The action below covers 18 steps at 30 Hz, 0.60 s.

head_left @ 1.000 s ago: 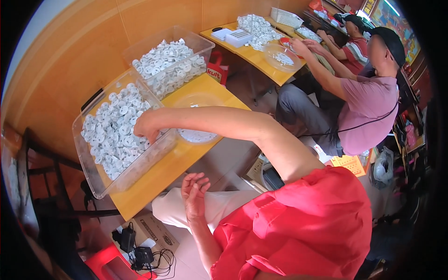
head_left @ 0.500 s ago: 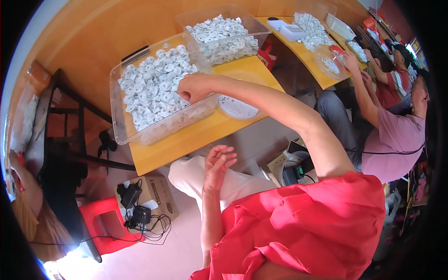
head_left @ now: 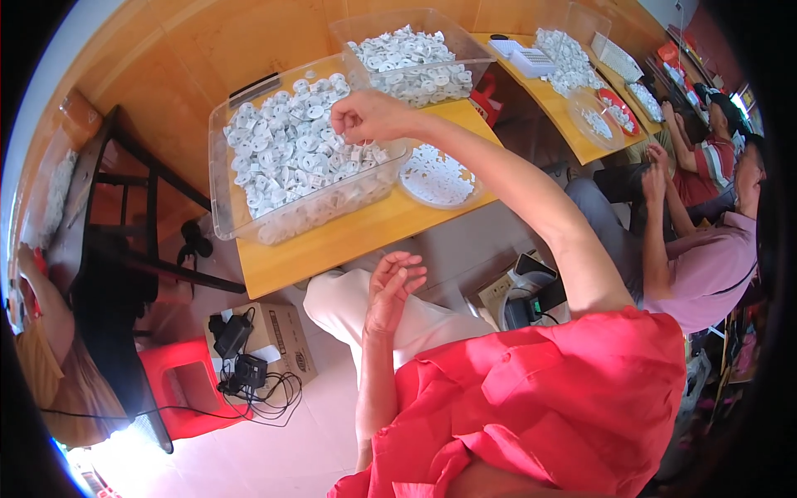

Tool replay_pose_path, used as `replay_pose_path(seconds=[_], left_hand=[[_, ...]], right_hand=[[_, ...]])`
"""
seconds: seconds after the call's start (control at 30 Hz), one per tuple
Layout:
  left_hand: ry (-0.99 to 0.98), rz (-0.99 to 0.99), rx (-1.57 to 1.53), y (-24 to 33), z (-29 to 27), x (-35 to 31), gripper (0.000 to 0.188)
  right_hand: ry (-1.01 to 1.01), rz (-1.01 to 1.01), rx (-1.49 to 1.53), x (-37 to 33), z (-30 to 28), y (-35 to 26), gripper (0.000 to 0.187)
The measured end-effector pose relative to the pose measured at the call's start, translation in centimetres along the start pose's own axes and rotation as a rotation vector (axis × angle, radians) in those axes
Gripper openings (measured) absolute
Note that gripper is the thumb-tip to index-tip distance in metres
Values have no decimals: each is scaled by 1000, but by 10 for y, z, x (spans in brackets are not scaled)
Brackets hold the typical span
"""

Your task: The person takes circular plastic bases from a container and small plastic inserts from a tray, assembling the pieces together by hand.

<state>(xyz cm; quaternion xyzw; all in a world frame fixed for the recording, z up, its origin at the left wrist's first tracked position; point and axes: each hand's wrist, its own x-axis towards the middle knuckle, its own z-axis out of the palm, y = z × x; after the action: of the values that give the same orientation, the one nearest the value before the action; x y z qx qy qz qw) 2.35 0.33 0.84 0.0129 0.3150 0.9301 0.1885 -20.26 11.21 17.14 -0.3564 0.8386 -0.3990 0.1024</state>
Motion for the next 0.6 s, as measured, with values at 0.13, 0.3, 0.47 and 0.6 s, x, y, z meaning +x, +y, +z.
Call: replay_pose_path(seconds=[0.13,0.3,0.47,0.6], left_hand=[[34,23,-4,-1,-7,-1,30],[14,56,-99,-4,-8,-2,38],[8,34,105,-6,-2,1,30],[75,57,261,-13,-5,6,20]], right_hand=[[-65,-18,399,-43,2,-29,8],[-158,155,712,-140,58,-25,9],[109,362,925,-202,132,15,7],[254,419,797,-208,142,14,9]])
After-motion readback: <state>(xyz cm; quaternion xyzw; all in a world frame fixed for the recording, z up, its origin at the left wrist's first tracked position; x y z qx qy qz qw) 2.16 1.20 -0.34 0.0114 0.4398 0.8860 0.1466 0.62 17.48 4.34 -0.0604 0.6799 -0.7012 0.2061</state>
